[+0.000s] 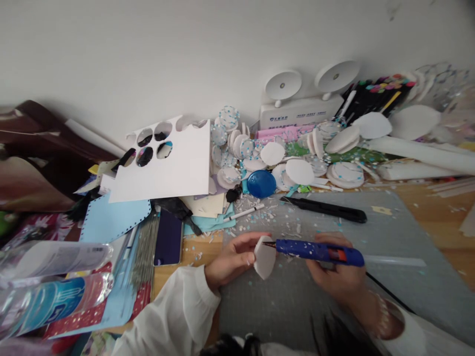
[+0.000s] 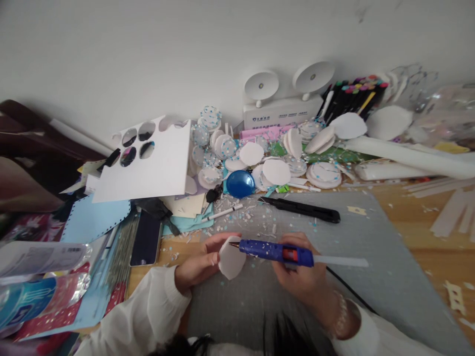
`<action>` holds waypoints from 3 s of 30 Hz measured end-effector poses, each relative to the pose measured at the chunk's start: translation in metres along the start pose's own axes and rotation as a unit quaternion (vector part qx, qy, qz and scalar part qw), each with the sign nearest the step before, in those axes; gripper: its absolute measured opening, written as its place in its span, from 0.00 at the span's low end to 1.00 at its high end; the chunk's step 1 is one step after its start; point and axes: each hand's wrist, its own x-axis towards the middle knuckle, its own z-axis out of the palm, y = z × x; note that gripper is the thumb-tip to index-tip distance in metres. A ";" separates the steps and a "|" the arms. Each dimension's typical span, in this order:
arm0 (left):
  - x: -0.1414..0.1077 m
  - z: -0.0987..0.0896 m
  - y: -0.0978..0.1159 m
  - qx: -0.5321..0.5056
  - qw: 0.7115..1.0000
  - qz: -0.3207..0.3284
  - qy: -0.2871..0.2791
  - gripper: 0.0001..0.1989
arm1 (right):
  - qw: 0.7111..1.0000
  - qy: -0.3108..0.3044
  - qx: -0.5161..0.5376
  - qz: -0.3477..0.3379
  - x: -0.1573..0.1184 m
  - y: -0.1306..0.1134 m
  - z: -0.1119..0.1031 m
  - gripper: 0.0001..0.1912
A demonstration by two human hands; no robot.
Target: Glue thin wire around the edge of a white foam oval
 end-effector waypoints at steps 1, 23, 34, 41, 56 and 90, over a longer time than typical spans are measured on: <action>0.000 0.000 0.000 0.000 1.000 0.000 0.001 0.29 | 1.000 0.000 0.005 -0.001 0.000 0.000 0.000 0.16; 0.002 0.000 -0.001 -0.002 1.000 0.006 -0.005 0.28 | 0.998 -0.029 0.056 -0.005 -0.003 -0.004 -0.001 0.14; 0.002 0.001 -0.003 -0.013 1.000 0.001 0.000 0.24 | 0.996 -0.061 0.067 -0.009 -0.008 0.000 -0.004 0.15; 0.003 0.003 -0.002 -0.024 1.000 -0.007 0.003 0.24 | 0.996 -0.063 0.070 -0.006 -0.011 0.004 -0.004 0.15; 0.006 -0.001 -0.006 -0.063 0.997 -0.031 0.030 0.24 | 0.995 -0.072 0.065 -0.032 -0.008 0.004 -0.005 0.16; 0.006 0.001 -0.005 -0.068 0.997 -0.022 0.020 0.24 | 0.994 -0.071 0.075 -0.029 -0.010 0.004 -0.007 0.16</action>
